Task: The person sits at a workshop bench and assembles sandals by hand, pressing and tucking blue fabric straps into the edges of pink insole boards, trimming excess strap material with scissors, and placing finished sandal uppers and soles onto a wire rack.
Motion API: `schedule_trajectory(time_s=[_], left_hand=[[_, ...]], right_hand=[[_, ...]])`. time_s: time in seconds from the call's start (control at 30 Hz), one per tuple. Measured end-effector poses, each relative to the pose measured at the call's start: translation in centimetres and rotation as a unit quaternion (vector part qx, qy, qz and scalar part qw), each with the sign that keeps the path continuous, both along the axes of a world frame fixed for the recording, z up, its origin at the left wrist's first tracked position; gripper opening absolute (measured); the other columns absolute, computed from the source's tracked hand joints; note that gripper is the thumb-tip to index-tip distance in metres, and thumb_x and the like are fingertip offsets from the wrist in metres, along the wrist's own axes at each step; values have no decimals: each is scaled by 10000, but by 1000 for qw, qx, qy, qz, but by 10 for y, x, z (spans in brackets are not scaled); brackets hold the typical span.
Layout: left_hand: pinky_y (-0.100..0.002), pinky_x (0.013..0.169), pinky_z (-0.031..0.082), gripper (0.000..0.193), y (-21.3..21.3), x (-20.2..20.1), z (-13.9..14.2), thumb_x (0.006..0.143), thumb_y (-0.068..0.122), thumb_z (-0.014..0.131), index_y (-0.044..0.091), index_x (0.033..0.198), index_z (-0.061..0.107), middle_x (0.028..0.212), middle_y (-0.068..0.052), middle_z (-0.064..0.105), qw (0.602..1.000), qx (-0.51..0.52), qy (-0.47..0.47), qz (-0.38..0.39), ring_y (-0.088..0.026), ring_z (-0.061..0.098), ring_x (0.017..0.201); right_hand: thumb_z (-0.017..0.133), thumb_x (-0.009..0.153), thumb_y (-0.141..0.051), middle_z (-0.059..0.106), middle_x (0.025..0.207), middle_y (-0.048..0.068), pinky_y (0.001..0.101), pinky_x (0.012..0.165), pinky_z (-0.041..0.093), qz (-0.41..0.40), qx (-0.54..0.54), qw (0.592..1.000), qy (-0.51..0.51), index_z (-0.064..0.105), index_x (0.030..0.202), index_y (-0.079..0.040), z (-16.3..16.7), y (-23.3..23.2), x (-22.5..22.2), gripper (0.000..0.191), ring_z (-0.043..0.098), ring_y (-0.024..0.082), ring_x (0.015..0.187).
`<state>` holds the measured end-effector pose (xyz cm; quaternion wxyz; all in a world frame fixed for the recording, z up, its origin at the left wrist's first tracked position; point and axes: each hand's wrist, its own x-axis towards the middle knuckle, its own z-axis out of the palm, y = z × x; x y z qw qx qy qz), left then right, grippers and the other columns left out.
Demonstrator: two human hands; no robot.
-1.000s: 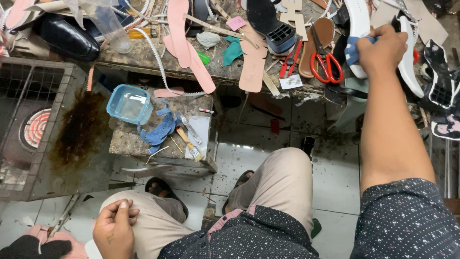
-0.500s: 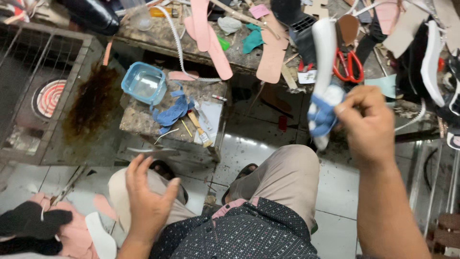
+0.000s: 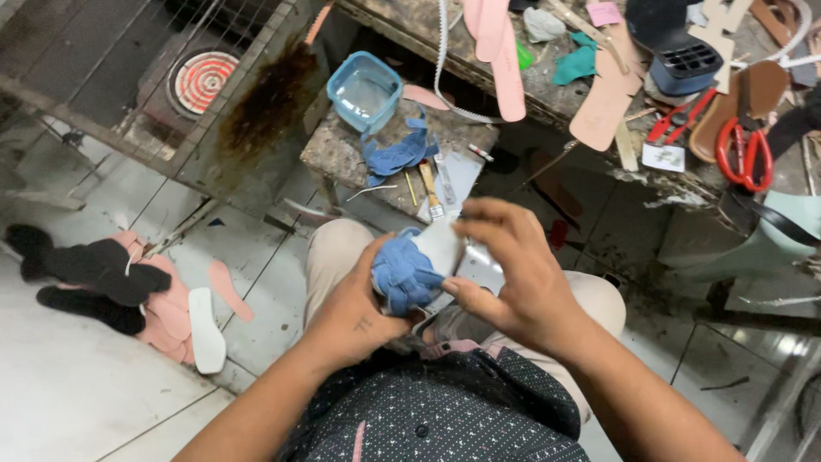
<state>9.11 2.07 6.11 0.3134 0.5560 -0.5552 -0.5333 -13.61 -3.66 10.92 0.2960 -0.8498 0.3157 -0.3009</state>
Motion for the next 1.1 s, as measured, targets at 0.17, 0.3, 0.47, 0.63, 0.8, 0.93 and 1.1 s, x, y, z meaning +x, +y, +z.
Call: schedule_trajectory(time_s=[0.17, 0.3, 0.47, 0.63, 0.8, 0.93, 1.1], left_hand=[[-421, 1119, 401, 1065, 25, 20, -19, 730, 318, 884, 50, 1554, 265, 1449, -160, 483, 985, -94, 125, 76, -258, 481, 1359], [-425, 1117, 424, 702, 36, 45, -1, 816, 345, 847, 39, 1333, 483, 1357, -153, 545, 963, -242, -61, 105, -295, 527, 1313], [-437, 910, 455, 347, 29, 65, 21, 777, 287, 805, 44, 920, 602, 1004, -118, 599, 934, -311, -163, 74, -343, 562, 1021], [-415, 811, 450, 236, 17, 72, 18, 843, 194, 732, 30, 845, 562, 882, -110, 550, 952, -288, -89, 57, -311, 554, 886], [-398, 793, 454, 221, 10, 75, 2, 860, 161, 708, 21, 834, 539, 881, -109, 543, 966, -251, -30, 50, -295, 556, 858], [-379, 816, 492, 150, 4, 79, -8, 892, 154, 678, 28, 888, 597, 952, -97, 594, 970, -239, 22, 36, -263, 605, 888], [-372, 801, 501, 154, -4, 84, -14, 880, 161, 676, 25, 906, 611, 962, -103, 597, 977, -209, 38, 25, -253, 608, 877]], right_hand=[[749, 887, -170, 475, 1535, 148, 397, 1127, 425, 73, 382, 901, -193, 388, 1544, -48, -36, -8, 46, 759, 500, 263, 1361], [687, 945, -124, 477, 1547, 143, 376, 1135, 421, 118, 318, 927, -162, 412, 1568, -40, -56, -7, 66, 686, 502, 250, 1382], [599, 1015, -67, 544, 1485, 154, 363, 1164, 402, 157, 207, 957, -131, 498, 1540, -9, -58, -5, 78, 537, 542, 267, 1370], [658, 979, -101, 696, 1276, 135, 323, 995, 532, 93, 221, 964, -113, 684, 1277, 5, -67, -5, 88, 318, 683, 214, 1177], [674, 957, -104, 715, 1234, 129, 304, 921, 566, 75, 290, 948, -110, 708, 1236, 29, -81, -13, 92, 311, 692, 183, 1098], [659, 945, -114, 706, 1180, 110, 298, 822, 622, 50, 485, 862, -137, 713, 1216, 40, -85, -24, 99, 317, 718, 143, 957], [646, 964, -135, 741, 1096, 113, 300, 808, 611, 75, 512, 854, -43, 696, 1285, 19, -78, -45, 106, 360, 709, 136, 905]])
